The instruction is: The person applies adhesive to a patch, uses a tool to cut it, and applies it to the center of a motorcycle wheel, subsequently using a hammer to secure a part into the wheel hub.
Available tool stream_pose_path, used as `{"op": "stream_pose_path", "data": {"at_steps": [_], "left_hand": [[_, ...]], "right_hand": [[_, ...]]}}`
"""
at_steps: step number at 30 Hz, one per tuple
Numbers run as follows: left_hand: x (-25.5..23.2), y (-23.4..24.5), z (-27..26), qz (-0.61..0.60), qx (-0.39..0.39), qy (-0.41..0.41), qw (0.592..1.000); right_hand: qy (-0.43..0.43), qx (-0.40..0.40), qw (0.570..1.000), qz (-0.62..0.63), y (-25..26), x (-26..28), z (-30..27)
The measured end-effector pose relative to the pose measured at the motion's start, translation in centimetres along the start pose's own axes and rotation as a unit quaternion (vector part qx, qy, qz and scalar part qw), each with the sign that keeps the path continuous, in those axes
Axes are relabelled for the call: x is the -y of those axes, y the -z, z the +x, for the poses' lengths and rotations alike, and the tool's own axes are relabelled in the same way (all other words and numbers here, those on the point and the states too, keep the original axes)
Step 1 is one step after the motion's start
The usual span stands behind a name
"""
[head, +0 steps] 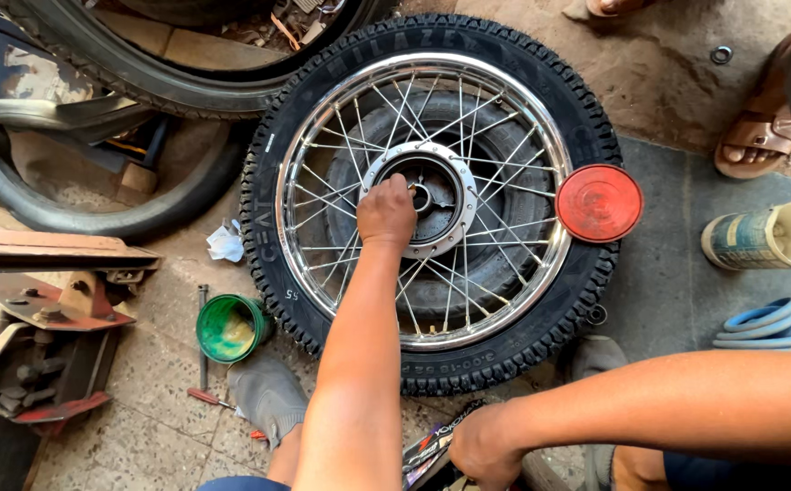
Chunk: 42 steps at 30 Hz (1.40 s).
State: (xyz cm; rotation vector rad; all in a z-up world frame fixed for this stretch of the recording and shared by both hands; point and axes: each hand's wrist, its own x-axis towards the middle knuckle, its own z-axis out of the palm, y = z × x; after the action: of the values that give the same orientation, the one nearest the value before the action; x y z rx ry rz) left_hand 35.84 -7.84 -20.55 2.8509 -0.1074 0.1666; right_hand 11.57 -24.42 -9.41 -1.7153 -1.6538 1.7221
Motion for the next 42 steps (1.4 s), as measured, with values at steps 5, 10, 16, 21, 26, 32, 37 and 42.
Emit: {"op": "stream_pose_path", "data": {"at_steps": [5,10,16,21,26,32,37,42], "left_hand": [[-0.1,-1.4,0.1,0.072,-0.029,-0.037,0.996],[-0.5,0.9,0.8,0.037,0.038,0.012,0.999],[-0.4,1.7,0.0,0.021,0.084,0.026,0.996],[0.4,-1.1,-0.3,0.022,0.013,-0.011,1.0],[0.0,-1.3,-0.3,0.072,-0.007,-0.054,0.996],[-1.0,3.6,0.4,-0.093,0.106,0.102,0.985],[-1.0,3.8,0.4,-0.069,0.121,0.076,0.987],[-1.2,1.5,0.2,-0.023,0.129,0.088,0.987]], "right_hand": [[-0.012,0.0,1.0,0.006,0.1,0.0,0.1],[-0.007,-0.038,0.999,-0.005,-1.0,-0.5,0.9],[0.0,-0.016,1.0,-0.001,-1.1,-0.8,1.2],[0.015,-0.029,0.999,-0.017,-1.1,-1.1,1.2],[-0.024,-0.015,0.999,0.015,0.0,0.0,0.4],[-0.022,-0.015,1.0,0.004,-0.2,0.2,0.3],[-0.014,-0.013,1.0,-0.008,-0.4,-0.1,0.5],[-0.002,-0.024,1.0,-0.007,-0.8,-0.7,1.0]]}}
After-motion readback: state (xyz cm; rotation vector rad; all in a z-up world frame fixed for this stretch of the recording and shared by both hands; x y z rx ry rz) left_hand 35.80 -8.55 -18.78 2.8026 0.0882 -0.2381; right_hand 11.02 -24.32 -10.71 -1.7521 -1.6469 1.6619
